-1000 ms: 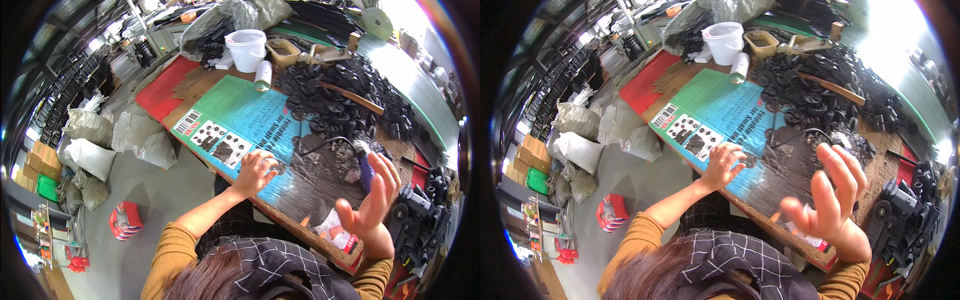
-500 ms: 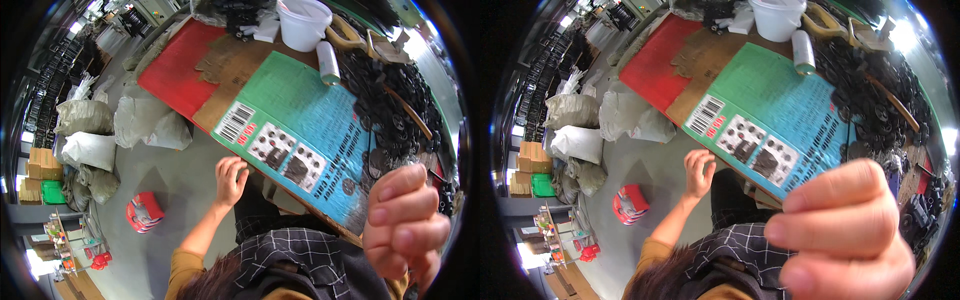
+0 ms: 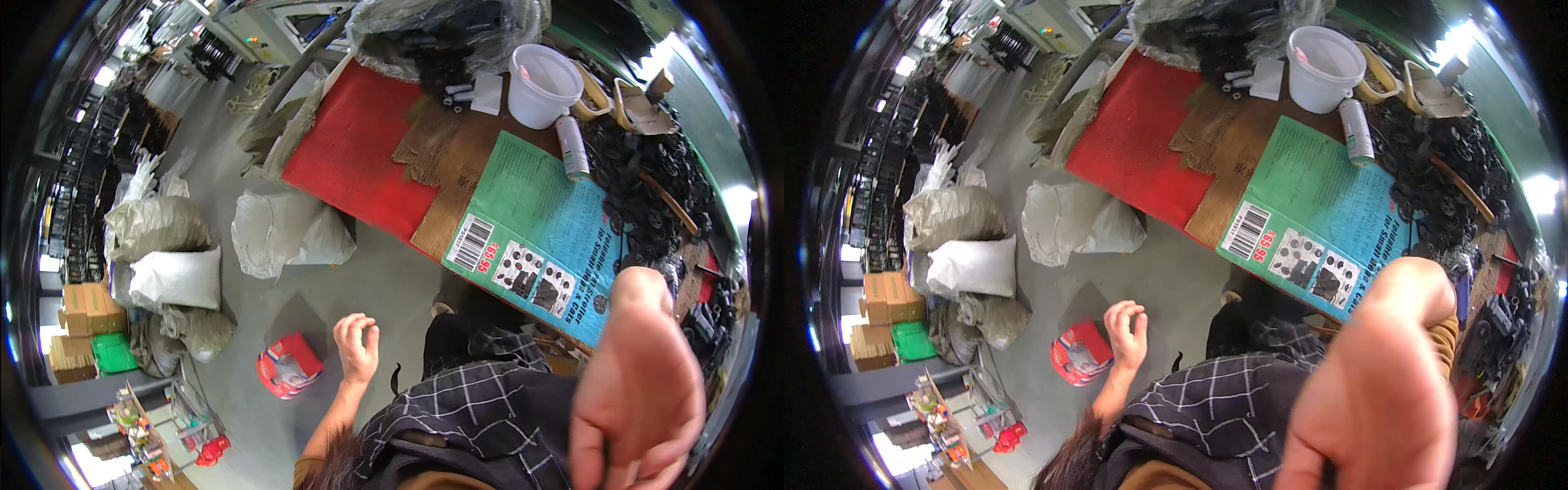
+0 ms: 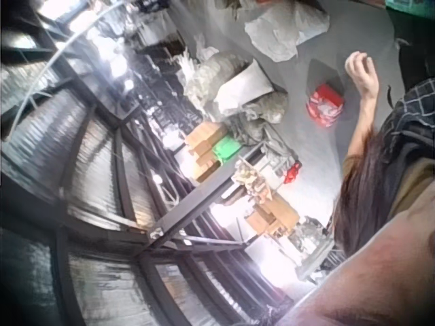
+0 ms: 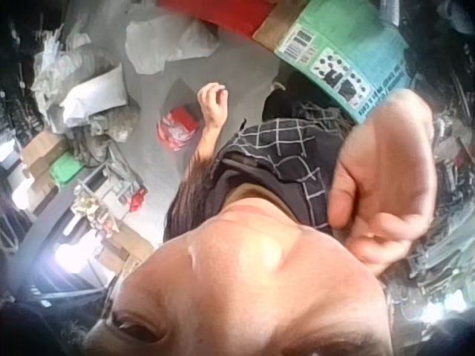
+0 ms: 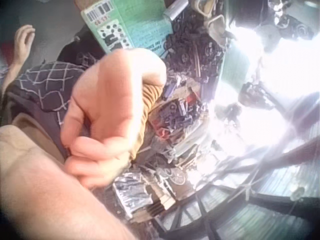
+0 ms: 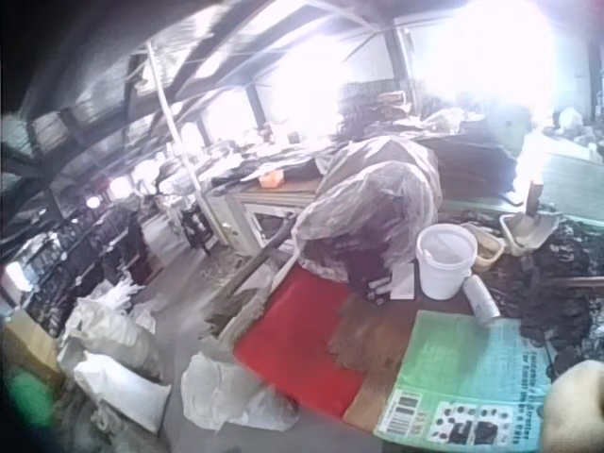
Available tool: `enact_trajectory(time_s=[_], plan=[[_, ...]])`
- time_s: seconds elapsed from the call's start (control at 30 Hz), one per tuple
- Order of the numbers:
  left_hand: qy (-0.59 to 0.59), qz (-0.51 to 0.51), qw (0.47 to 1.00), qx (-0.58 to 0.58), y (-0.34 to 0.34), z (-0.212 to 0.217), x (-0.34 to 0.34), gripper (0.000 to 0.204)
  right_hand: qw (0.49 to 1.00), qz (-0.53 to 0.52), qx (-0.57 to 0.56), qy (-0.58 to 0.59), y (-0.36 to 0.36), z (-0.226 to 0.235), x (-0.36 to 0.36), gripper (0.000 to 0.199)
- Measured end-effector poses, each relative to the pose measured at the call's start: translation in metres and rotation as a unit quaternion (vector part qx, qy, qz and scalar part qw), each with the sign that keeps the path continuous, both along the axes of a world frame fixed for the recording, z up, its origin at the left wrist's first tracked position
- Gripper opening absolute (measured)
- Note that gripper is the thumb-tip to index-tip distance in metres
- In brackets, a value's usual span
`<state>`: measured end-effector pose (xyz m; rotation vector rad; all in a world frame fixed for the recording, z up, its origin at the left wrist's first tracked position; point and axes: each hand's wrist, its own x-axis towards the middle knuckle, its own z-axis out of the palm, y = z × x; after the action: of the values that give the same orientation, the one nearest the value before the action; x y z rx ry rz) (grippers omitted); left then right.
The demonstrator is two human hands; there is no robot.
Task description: The person inserts bearings into caster housings and uses a rotary tool to smooth the edges. They then arrange the casters on a red tray, spray them with a can, and insert small metal pins into each unit.
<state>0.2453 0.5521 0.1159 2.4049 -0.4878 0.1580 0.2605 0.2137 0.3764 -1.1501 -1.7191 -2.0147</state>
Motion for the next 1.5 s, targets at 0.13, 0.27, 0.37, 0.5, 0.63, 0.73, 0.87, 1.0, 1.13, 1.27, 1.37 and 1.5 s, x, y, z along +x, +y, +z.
enact_trajectory(time_s=[0.13,0.27,0.37,0.5,0.63,0.73,0.87,1.0,1.13,1.27,1.37,1.5], plan=[[-0.052,-0.074,0.996,-0.008,-0.022,0.032,0.069,0.016,0.993,-0.061,0.098,-0.039,0.018,0.009,0.03,0.026],[-0.092,-0.149,0.984,-0.017,-0.041,0.054,0.126,0.017,0.974,-0.18,0.11,0.081,0.016,0.023,0.043,0.059],[-0.106,-0.177,0.979,-0.001,-0.045,0.059,0.176,0.017,0.995,-0.084,0.049,-0.016,0.01,0.003,0.075,0.062],[-0.134,-0.208,0.968,0.036,-0.036,0.069,0.254,0.017,0.933,-0.303,-0.093,0.168,-0.017,-0.047,0.125,0.053],[-0.096,-0.198,0.972,0.082,-0.034,0.099,0.338,0.022,0.742,-0.518,0.071,0.42,-0.1,-0.09,0.237,0.032],[-0.089,-0.186,0.974,0.097,-0.056,0.11,0.407,0.033,0.563,-0.602,0.167,0.541,-0.169,-0.112,0.313,0.056],[-0.077,-0.241,0.966,0.052,-0.124,0.087,0.499,0.059,0.41,-0.693,0.159,0.572,-0.239,-0.147,0.398,0.077],[-0.086,-0.307,0.948,0.02,-0.246,0.056,0.572,0.102,0.346,-0.807,0.061,0.475,-0.26,-0.17,0.47,0.106],[-0.098,-0.274,0.955,0.059,-0.367,0.026,0.647,0.135,0.337,-0.861,-0.01,0.382,-0.283,-0.168,0.528,0.074],[-0.157,-0.216,0.952,0.147,-0.444,-0.008,0.726,0.112,0.403,-0.835,0.085,0.366,-0.336,-0.166,0.579,0.025],[0.032,-0.217,0.975,-0.024,-0.481,0.026,0.782,0.026,0.325,-0.742,0.221,0.543,-0.369,-0.136,0.616,0.019],[-0.084,-0.284,0.936,-0.191,-0.478,0.16,0.82,0.018,0.438,-0.718,0.31,0.444,-0.346,-0.049,0.631,0.025]])
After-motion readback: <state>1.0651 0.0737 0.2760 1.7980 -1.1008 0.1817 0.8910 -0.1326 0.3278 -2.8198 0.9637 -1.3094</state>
